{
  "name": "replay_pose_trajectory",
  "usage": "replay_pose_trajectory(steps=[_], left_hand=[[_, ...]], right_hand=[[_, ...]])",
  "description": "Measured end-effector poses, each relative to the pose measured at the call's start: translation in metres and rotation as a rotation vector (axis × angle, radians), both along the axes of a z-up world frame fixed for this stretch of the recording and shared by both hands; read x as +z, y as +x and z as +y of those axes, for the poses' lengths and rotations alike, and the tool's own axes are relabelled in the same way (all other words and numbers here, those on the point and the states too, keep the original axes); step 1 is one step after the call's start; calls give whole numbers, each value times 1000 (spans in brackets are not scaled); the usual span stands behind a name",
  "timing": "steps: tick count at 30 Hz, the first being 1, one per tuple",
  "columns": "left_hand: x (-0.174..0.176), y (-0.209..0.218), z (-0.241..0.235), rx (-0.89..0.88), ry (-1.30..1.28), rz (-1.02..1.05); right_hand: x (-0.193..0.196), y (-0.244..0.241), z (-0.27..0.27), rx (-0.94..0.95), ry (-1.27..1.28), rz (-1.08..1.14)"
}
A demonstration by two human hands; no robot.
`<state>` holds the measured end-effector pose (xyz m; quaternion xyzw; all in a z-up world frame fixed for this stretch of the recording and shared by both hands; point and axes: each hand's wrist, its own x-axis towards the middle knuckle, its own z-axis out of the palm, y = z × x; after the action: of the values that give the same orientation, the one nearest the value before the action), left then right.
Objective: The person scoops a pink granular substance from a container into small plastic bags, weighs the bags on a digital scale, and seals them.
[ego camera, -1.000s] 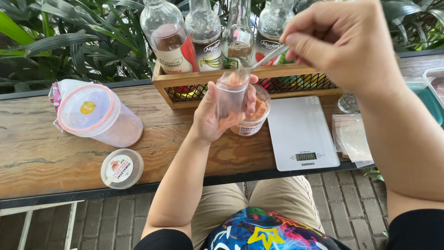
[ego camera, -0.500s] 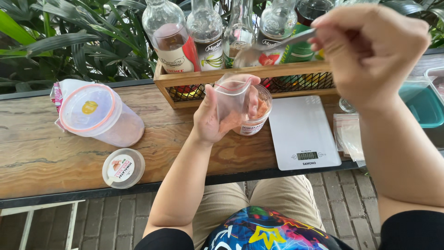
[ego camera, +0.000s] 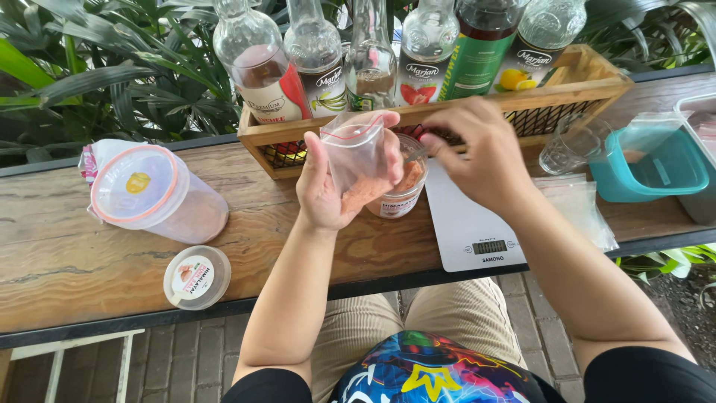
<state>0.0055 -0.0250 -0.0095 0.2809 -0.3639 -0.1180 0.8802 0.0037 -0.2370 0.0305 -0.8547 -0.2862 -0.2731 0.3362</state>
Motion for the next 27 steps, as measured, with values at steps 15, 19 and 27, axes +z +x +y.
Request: replay_pose_trajectory(steps=[15, 19, 27], left_hand=[[52, -46, -87, 403, 342, -198], [40, -56, -105, 636, 577, -246], [17, -63, -124, 741, 707, -278]], right_hand=[[3, -76, -56, 127, 691, 391], [-8, -84, -84, -109, 621, 424], [-34, -85, -107, -27, 685, 477]])
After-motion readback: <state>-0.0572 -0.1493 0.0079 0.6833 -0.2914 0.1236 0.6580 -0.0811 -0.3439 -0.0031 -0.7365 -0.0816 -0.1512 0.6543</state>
